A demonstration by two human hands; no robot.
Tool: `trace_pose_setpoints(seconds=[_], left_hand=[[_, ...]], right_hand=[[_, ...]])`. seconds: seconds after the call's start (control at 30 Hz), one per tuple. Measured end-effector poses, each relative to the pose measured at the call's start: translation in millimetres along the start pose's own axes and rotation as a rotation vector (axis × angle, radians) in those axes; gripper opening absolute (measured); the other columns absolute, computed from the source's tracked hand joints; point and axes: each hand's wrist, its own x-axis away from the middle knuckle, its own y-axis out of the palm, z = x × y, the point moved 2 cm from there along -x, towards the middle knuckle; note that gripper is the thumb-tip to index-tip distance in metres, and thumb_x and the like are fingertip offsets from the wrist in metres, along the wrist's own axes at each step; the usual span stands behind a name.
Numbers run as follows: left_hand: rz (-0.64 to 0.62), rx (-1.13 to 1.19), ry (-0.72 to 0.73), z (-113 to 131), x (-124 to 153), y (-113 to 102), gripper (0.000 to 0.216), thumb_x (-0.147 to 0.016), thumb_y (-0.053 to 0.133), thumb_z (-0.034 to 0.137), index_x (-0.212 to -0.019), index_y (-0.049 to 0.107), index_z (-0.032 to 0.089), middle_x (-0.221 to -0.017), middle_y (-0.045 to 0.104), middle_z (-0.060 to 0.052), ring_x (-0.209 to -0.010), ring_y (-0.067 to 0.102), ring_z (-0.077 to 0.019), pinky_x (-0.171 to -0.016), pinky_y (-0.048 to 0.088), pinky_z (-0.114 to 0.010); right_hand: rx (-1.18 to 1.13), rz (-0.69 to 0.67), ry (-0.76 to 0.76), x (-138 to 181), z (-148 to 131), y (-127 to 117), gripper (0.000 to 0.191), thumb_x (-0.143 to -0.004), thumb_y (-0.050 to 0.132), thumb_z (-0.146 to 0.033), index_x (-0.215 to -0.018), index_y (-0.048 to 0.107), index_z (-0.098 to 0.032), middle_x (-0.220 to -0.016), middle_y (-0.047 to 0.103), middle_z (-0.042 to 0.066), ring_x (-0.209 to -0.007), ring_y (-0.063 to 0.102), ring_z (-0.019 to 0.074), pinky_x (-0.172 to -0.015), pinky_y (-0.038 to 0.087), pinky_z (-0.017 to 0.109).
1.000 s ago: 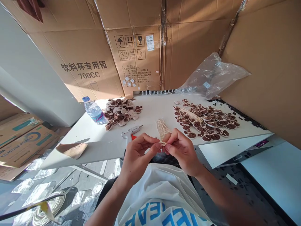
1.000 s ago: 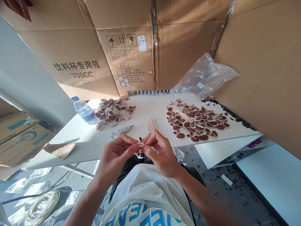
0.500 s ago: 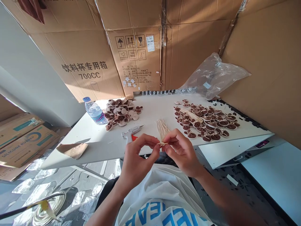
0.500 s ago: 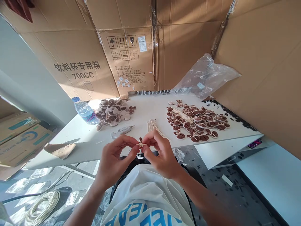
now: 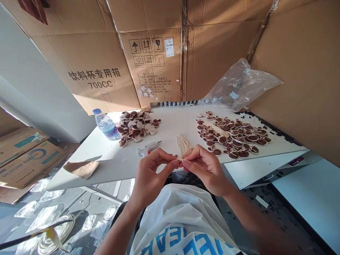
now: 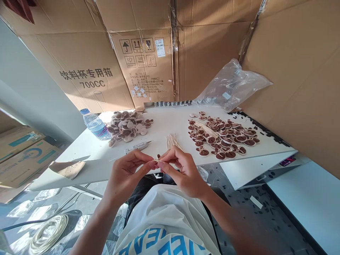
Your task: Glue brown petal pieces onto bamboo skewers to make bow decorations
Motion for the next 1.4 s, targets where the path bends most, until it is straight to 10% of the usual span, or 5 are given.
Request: trace_pose_setpoints(seconds=[0.27,0.63,1.4], left_hand=[[0.065,0.143,-0.028,-1,3,10,0.022,-0.096,0.085,0.035,-0.092,0.072,0.018,-0.089,0.083,-0.007,-0.088,0.081,-0.0220,-0.084,0.065,-0.034],[0.178,-0.448,0.345,3,6,9,0.009,-0.096,0.076,0.014,-0.096,0.079,0.023,-0.088,0.082,0.001,-0.079,0.075,-0.0149,-0.079,0.061,-0.028],[0.135,0.183,-0.089,-8,-1,6,0.023,-0.094,0.086,0.038,-0.095,0.077,0.016,-0.094,0.085,-0.010,-0.091,0.083,-0.0241,-0.088,0.067,-0.036]], right_hand=[[-0.161,0.076,-0.030,-2,3,7,0.016,-0.103,0.078,-0.032,-0.095,0.067,-0.024,-0.094,0.078,0.001,-0.080,0.072,0.0143,-0.076,0.060,0.029],[0.494,0.001,-0.268,-3,-3,-1,0.009,-0.110,0.065,-0.023,-0.115,0.071,-0.026,-0.102,0.078,0.002,-0.092,0.074,0.0159,-0.084,0.059,0.029],[0.257,0.174,-0.218,6,7,4,0.003,-0.108,0.069,-0.026,-0.108,0.073,-0.026,-0.100,0.078,0.002,-0.087,0.076,0.0153,-0.083,0.065,0.029]])
